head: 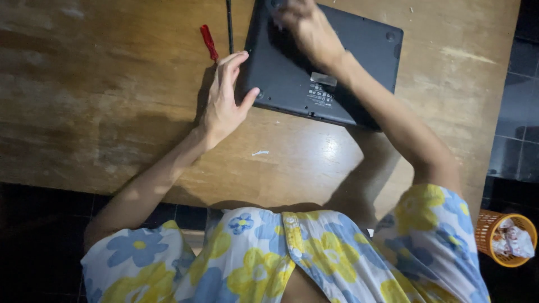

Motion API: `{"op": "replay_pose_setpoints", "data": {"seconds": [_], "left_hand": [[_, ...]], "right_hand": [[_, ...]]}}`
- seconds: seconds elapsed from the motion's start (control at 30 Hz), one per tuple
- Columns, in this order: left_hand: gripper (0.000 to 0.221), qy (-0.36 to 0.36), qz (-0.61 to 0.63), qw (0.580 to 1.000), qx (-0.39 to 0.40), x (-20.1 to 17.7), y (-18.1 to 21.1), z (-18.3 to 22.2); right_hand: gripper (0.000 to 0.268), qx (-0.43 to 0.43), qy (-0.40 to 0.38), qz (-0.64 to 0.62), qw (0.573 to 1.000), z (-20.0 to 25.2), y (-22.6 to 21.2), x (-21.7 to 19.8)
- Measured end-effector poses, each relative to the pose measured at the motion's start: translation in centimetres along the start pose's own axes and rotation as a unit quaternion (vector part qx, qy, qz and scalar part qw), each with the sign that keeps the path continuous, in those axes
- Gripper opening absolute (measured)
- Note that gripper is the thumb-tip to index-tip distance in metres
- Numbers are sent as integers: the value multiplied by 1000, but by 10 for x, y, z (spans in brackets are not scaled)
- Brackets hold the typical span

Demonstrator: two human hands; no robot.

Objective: Finalizing the repair of a laptop by working on internal components, reassembling the outer casing, and cleaning the exterior.

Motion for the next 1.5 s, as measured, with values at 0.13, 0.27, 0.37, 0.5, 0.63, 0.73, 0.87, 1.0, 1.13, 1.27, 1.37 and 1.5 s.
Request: {"op": "replay_pose_setpoints", "data": {"seconds": [0.13, 0.27, 0.37, 0.5, 0.63, 0.73, 0.87, 1.0, 1.13, 1.27, 1.37, 1.5], "left_hand": [[84, -26, -64, 998, -3, 5, 12, 6], [110, -56, -58, 991, -103, 12, 13, 12], [109, -54, -52, 991, -114, 15, 8, 16], [109, -56, -58, 992, -100, 15, 9, 17], [108, -42, -80, 992, -90, 18, 13, 22], [102, -44, -125, 987, -88, 21, 18, 26], [99, -40, -166, 983, -62, 22, 16, 26], [101, -46, -138, 987, -65, 22, 12, 17], [97, -50, -121, 990, -59, 23, 15, 17], [95, -41, -136, 988, -57, 22, 15, 18], [93, -48, -122, 990, -59, 22, 10, 19], [89, -49, -127, 990, -48, 24, 9, 21]], "right_hand": [[14, 41, -16, 31, 999, -11, -18, 19], [10, -46, 8, -66, 997, -8, -90, 11], [14, -44, 1, -90, 995, -4, -72, -3], [16, 92, 33, -29, 995, -5, 20, 8], [18, 44, 45, 54, 997, -8, -10, 28], [14, 38, 0, -19, 999, -1, -75, 8], [17, 46, -38, -70, 996, 53, -76, -22], [17, 135, 48, 23, 989, 99, 3, -50], [21, 171, 37, 59, 983, 82, -36, -42], [8, 82, 26, -99, 991, 44, -128, -63], [6, 100, -50, 46, 993, 104, -78, -50], [14, 220, 72, 67, 971, 159, 8, -76]]}}
Point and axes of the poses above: each hand's wrist, its own z-axis away from the middle knuckle, its own x-axis out of the palm, y = z × x, the point moved 4 cm from there along -z, towards the middle knuckle, and after that the axes turned 7 degrees about -x, right-handed, at the moved point
